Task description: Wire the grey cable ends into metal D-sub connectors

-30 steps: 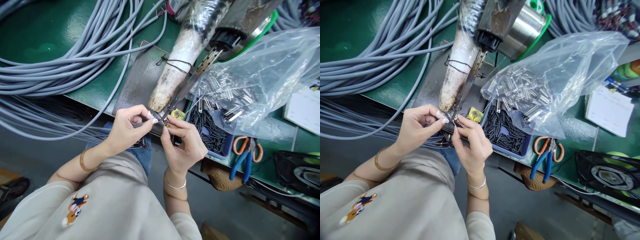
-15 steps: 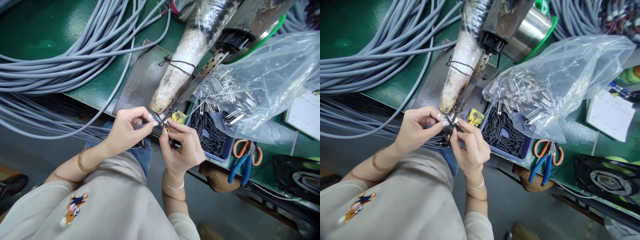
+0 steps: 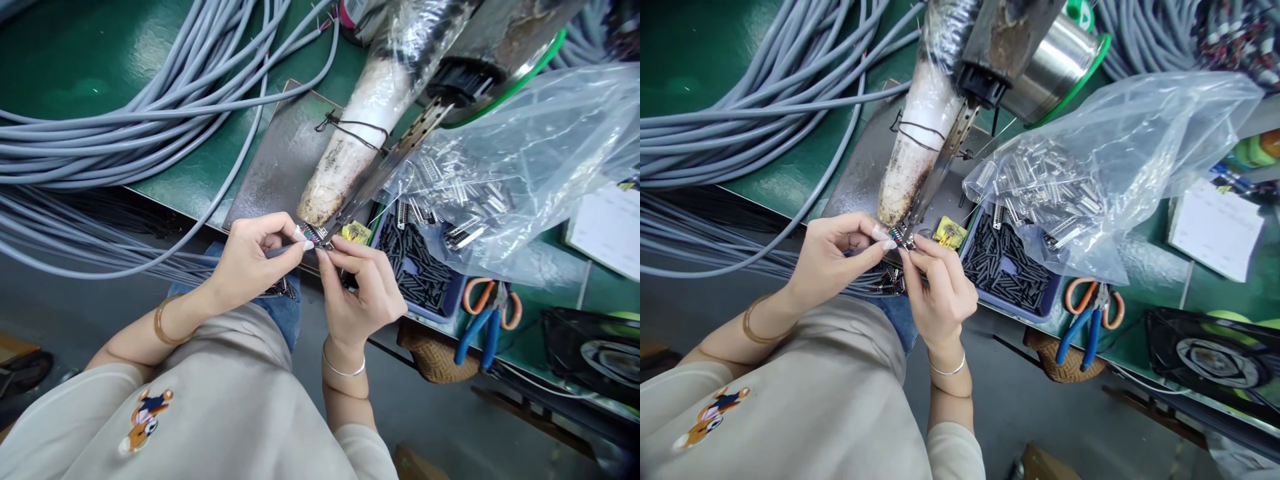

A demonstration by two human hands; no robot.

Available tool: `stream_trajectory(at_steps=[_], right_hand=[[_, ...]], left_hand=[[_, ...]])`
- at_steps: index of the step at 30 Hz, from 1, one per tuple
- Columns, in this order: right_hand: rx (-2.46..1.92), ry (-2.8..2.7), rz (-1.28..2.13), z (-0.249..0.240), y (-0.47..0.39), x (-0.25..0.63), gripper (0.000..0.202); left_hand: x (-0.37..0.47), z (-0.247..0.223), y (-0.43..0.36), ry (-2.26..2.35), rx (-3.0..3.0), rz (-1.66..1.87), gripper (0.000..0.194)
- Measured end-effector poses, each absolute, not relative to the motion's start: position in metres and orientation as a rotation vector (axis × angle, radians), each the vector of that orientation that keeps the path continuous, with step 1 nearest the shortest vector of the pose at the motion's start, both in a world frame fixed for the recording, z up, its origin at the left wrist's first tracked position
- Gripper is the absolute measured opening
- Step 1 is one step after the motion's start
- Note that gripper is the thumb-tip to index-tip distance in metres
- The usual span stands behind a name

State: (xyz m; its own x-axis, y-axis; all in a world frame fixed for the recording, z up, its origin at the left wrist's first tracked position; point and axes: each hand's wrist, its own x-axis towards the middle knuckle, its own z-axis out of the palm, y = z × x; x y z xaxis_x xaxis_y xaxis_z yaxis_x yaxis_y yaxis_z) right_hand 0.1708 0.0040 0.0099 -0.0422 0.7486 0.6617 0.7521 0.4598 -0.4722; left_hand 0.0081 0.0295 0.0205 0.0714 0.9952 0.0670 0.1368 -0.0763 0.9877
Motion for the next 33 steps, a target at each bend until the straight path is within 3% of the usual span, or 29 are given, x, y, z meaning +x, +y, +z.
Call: stream_trajectory(at_steps=[22, 29, 33], right_hand=[[-1.208, -1.890, -0.061, 0.010, -0.002, 0.176, 0.019], [-1.248, -1.593, 0.213, 0.008, -0.007, 0.177, 0.013], [-1.123, -1.375, 0.118, 0.012, -0.015, 0.180, 0.024]], left_hand=[[0.006, 0.023, 0.028, 1.187, 1.337, 1.006, 0.009], [0.006, 0.021, 0.031, 1.193, 1.326, 1.030, 0.009], [0.006, 0.021, 0.033, 1.167, 1.276, 1.011, 0.009]])
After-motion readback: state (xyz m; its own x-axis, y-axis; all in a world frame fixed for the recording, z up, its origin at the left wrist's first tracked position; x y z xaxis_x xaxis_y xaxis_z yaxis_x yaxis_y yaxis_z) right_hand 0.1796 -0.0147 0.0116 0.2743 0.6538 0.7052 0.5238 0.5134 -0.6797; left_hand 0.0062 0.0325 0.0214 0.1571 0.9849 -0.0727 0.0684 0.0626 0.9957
